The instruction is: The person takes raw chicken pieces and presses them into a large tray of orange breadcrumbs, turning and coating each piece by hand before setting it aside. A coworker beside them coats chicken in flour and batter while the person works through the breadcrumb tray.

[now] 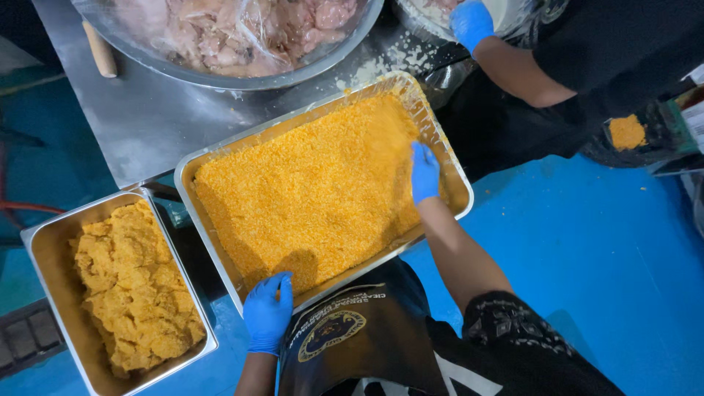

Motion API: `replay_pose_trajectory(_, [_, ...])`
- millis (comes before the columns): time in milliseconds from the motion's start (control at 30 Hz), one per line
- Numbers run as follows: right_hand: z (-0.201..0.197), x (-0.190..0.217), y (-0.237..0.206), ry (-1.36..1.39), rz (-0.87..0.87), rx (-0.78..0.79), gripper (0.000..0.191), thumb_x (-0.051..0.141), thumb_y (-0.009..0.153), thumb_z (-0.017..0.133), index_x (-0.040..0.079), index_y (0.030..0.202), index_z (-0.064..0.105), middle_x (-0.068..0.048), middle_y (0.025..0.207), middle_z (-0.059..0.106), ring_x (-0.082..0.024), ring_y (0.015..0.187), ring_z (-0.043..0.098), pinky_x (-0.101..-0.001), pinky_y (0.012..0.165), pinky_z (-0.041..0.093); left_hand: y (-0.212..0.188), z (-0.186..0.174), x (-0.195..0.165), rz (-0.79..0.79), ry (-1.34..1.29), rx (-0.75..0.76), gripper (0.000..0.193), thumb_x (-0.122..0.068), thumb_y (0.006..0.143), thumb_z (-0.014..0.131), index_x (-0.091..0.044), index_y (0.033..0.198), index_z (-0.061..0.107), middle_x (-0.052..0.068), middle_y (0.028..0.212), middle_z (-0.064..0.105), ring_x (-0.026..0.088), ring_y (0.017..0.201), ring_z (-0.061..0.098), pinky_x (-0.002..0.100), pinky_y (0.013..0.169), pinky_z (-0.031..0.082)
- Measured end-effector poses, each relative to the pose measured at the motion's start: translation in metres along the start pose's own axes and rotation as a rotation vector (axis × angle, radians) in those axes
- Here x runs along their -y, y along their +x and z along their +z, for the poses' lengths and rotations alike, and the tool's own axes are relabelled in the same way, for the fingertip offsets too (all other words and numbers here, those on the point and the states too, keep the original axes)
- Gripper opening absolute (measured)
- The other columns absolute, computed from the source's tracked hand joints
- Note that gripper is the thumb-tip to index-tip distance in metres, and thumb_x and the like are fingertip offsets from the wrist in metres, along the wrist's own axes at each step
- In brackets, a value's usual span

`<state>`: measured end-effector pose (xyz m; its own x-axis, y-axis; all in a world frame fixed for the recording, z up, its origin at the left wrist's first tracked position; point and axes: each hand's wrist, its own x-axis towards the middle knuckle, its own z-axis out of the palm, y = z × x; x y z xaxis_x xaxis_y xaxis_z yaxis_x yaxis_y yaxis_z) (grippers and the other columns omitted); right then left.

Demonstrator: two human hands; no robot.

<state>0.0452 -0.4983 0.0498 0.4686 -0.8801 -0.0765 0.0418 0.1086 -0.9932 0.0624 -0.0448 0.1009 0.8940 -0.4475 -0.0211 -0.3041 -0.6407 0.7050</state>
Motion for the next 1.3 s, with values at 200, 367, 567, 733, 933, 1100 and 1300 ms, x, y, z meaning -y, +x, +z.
replay_pose_trajectory(200, [0.038,0.010,0.045,-0.881,-0.509,0.132,0.045,0.028,0.103,0.060,0.001,0.139,0.059,-0.022,0.144,0.057,-0.038,0.136,0.051,-0.0483,0.118,0.040,0.004,0.003,-0.001,0.064,0.003,-0.050,0.014,-0.023,0.094,0.068,-0.015,0.101,0.076,0.011,0.099,0.076,0.032,0.089,0.072,0.043,0.079,0.056])
replay_pose_trajectory(367, [0.050,-0.003,0.022,-1.290,-0.624,0.430,0.077,0.045,0.096,0.060,-0.003,0.153,0.042,-0.031,0.160,0.029,-0.053,0.145,0.022,-0.0692,0.111,0.014,0.006,0.008,-0.003,-0.014,0.021,-0.001,0.013,-0.022,0.093,0.068,-0.014,0.099,0.077,0.011,0.095,0.075,0.032,0.085,0.071,0.044,0.075,0.056])
replay_pose_trajectory(567, [0.069,-0.027,0.029,-1.446,-0.470,0.350,0.056,0.057,0.109,0.053,0.021,0.151,0.043,-0.015,0.175,0.022,-0.042,0.164,0.021,-0.0675,0.131,0.011,0.012,0.012,-0.002,-0.003,0.077,-0.036,0.014,-0.024,0.093,0.068,-0.015,0.099,0.077,0.011,0.092,0.074,0.033,0.087,0.070,0.045,0.077,0.055])
replay_pose_trajectory(733, [0.098,-0.035,0.034,-1.280,-0.507,0.580,0.094,0.059,0.097,0.056,-0.001,0.161,0.023,-0.032,0.165,0.015,-0.055,0.149,0.015,-0.0668,0.116,0.011,0.008,0.014,0.001,0.002,0.055,-0.047,0.013,-0.023,0.094,0.067,-0.014,0.098,0.076,0.011,0.095,0.075,0.033,0.087,0.070,0.045,0.077,0.055])
replay_pose_trajectory(933, [0.092,-0.038,0.028,-1.521,-0.444,0.538,0.073,0.055,0.103,0.054,0.011,0.159,0.036,-0.024,0.168,0.024,-0.047,0.155,0.018,-0.0653,0.125,0.012,0.009,0.014,-0.001,0.002,0.061,-0.053,0.013,-0.023,0.093,0.067,-0.014,0.097,0.077,0.011,0.091,0.075,0.033,0.085,0.070,0.045,0.076,0.055])
replay_pose_trajectory(1100, [0.063,-0.037,0.036,-1.513,-0.297,0.728,0.066,0.048,0.099,0.054,0.017,0.156,0.044,-0.014,0.166,0.038,-0.039,0.156,0.027,-0.0689,0.126,0.012,0.008,0.013,-0.003,-0.042,0.062,-0.001,0.013,-0.023,0.094,0.067,-0.015,0.097,0.077,0.011,0.090,0.075,0.033,0.084,0.070,0.045,0.075,0.055])
replay_pose_trajectory(1300, [0.048,-0.019,0.000,-1.159,-0.081,0.122,0.121,0.061,0.068,0.085,0.017,0.161,0.020,-0.021,0.163,0.018,-0.050,0.147,0.020,-0.0717,0.111,0.013,0.007,0.015,0.000,0.006,0.082,-0.037,0.014,-0.024,0.094,0.067,-0.015,0.097,0.077,0.012,0.091,0.074,0.033,0.085,0.070,0.045,0.075,0.055])
